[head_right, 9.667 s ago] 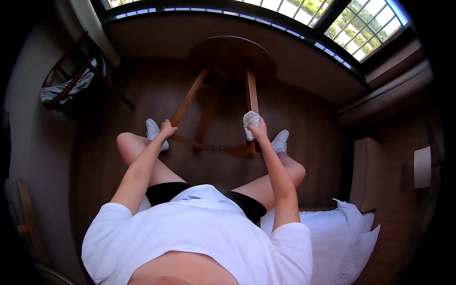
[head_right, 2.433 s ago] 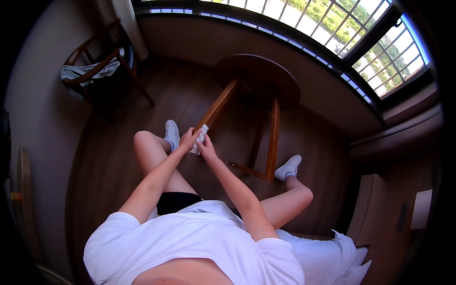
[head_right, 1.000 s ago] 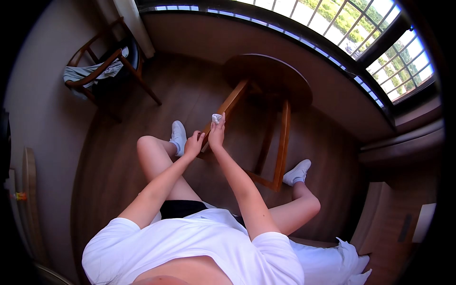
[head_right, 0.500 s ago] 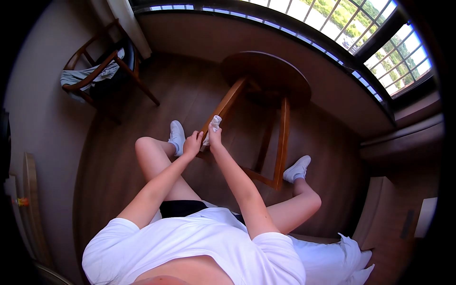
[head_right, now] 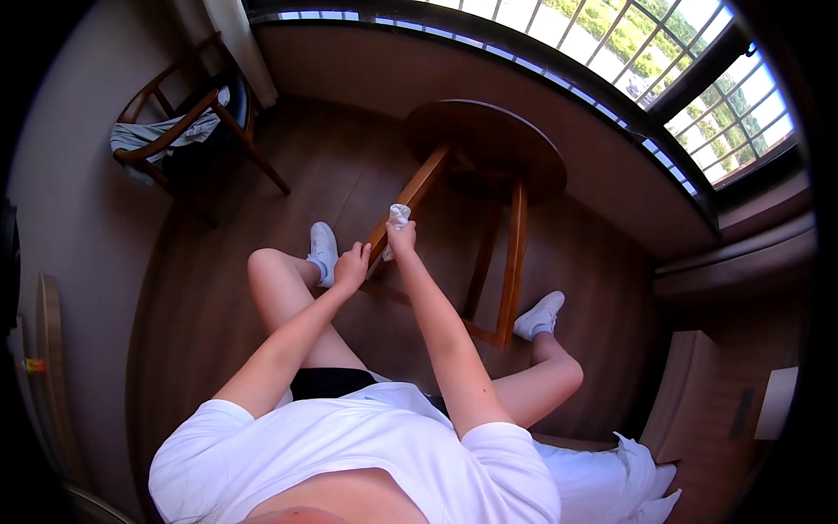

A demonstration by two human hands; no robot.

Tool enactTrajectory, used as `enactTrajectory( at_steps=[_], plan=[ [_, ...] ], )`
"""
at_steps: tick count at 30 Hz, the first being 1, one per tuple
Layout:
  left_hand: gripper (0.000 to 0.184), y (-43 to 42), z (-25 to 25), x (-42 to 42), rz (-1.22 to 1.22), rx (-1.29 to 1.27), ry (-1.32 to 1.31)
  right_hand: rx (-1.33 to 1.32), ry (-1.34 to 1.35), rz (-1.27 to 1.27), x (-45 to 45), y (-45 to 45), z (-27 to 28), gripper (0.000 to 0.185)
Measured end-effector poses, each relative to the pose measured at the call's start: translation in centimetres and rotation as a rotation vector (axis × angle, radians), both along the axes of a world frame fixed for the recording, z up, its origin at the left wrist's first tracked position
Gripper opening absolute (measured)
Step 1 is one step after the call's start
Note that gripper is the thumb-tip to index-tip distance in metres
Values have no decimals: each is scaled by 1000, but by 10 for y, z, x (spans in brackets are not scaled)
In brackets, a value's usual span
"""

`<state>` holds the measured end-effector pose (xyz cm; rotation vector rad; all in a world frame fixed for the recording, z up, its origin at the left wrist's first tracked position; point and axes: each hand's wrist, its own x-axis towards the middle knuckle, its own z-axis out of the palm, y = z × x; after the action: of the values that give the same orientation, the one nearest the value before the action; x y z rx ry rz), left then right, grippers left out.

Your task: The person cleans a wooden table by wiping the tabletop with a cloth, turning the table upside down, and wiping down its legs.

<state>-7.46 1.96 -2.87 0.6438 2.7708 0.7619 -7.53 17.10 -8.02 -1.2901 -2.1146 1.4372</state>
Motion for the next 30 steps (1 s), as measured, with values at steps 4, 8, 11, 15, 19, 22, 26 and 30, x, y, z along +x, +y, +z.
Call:
enactTrajectory(
  at_steps=[4,8,11,15,19,22,26,30],
  plan=[
    [41,1,0,2,-5,-40,29,19,-5,-14,0,-21,8,54],
    [41,-1,2,1,-44,-21,34,-26,-61,63,14,-53,24,48],
    [41,-1,1,1,-56,-10,34,-13,-57,120,21,-53,29,46],
    [41,-4,-2,4,-53,-26,41,48,-88,185,12,-51,7,54],
    [41,-2,2,5,-34,-65,12,38,-125,252,8,-42,17,59],
    [40,6,9,-5,-8,-63,-1,48,-84,278,4,-38,14,60],
    [39,19,3,-3,47,-106,-130,30,-59,300,17,-37,15,59],
    [36,50,19,-12,174,-132,-292,-6,-11,292,36,-27,35,48]
  ],
)
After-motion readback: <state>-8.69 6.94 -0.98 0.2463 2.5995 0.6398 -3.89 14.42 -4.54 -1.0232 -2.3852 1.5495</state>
